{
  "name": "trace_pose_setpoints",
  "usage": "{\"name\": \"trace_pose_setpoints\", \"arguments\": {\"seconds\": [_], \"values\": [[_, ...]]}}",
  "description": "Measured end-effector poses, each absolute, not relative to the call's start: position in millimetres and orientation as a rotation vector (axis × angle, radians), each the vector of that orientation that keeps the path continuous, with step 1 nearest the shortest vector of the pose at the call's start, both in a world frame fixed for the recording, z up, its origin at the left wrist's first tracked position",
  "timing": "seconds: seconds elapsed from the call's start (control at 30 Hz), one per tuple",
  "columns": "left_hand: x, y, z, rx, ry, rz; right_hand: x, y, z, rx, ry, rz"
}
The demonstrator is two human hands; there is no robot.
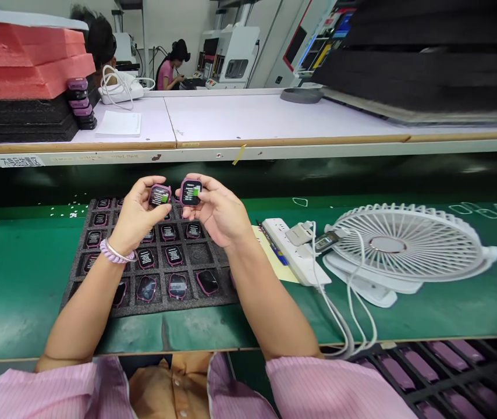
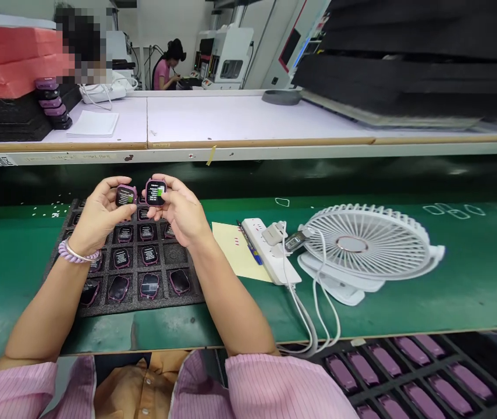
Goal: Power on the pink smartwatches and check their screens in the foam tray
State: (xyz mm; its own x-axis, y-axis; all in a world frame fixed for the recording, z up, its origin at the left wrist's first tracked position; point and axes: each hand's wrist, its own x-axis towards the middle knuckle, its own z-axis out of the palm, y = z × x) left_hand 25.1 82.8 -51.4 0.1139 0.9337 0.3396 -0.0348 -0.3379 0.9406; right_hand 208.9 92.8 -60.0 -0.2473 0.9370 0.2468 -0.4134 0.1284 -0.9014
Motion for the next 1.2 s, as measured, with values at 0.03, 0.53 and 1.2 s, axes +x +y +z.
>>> {"name": "trace_pose_setpoints", "arguments": {"seconds": [0.03, 0.53, 1.2], "values": [[29.6, 83.7, -57.1, 1.495, 0.902, 1.327, 215.2, 89.8, -63.3, -0.619, -1.183, 1.456], [95.9, 58.6, -121.5, 2.406, 1.375, 0.262, 332.1, 60.2, -157.6, -1.088, -2.096, 0.800], [-124.5, -67.3, -124.7, 2.090, 2.055, 0.417, 150.8, -3.6, -131.9, -0.960, -2.698, 0.292]]}}
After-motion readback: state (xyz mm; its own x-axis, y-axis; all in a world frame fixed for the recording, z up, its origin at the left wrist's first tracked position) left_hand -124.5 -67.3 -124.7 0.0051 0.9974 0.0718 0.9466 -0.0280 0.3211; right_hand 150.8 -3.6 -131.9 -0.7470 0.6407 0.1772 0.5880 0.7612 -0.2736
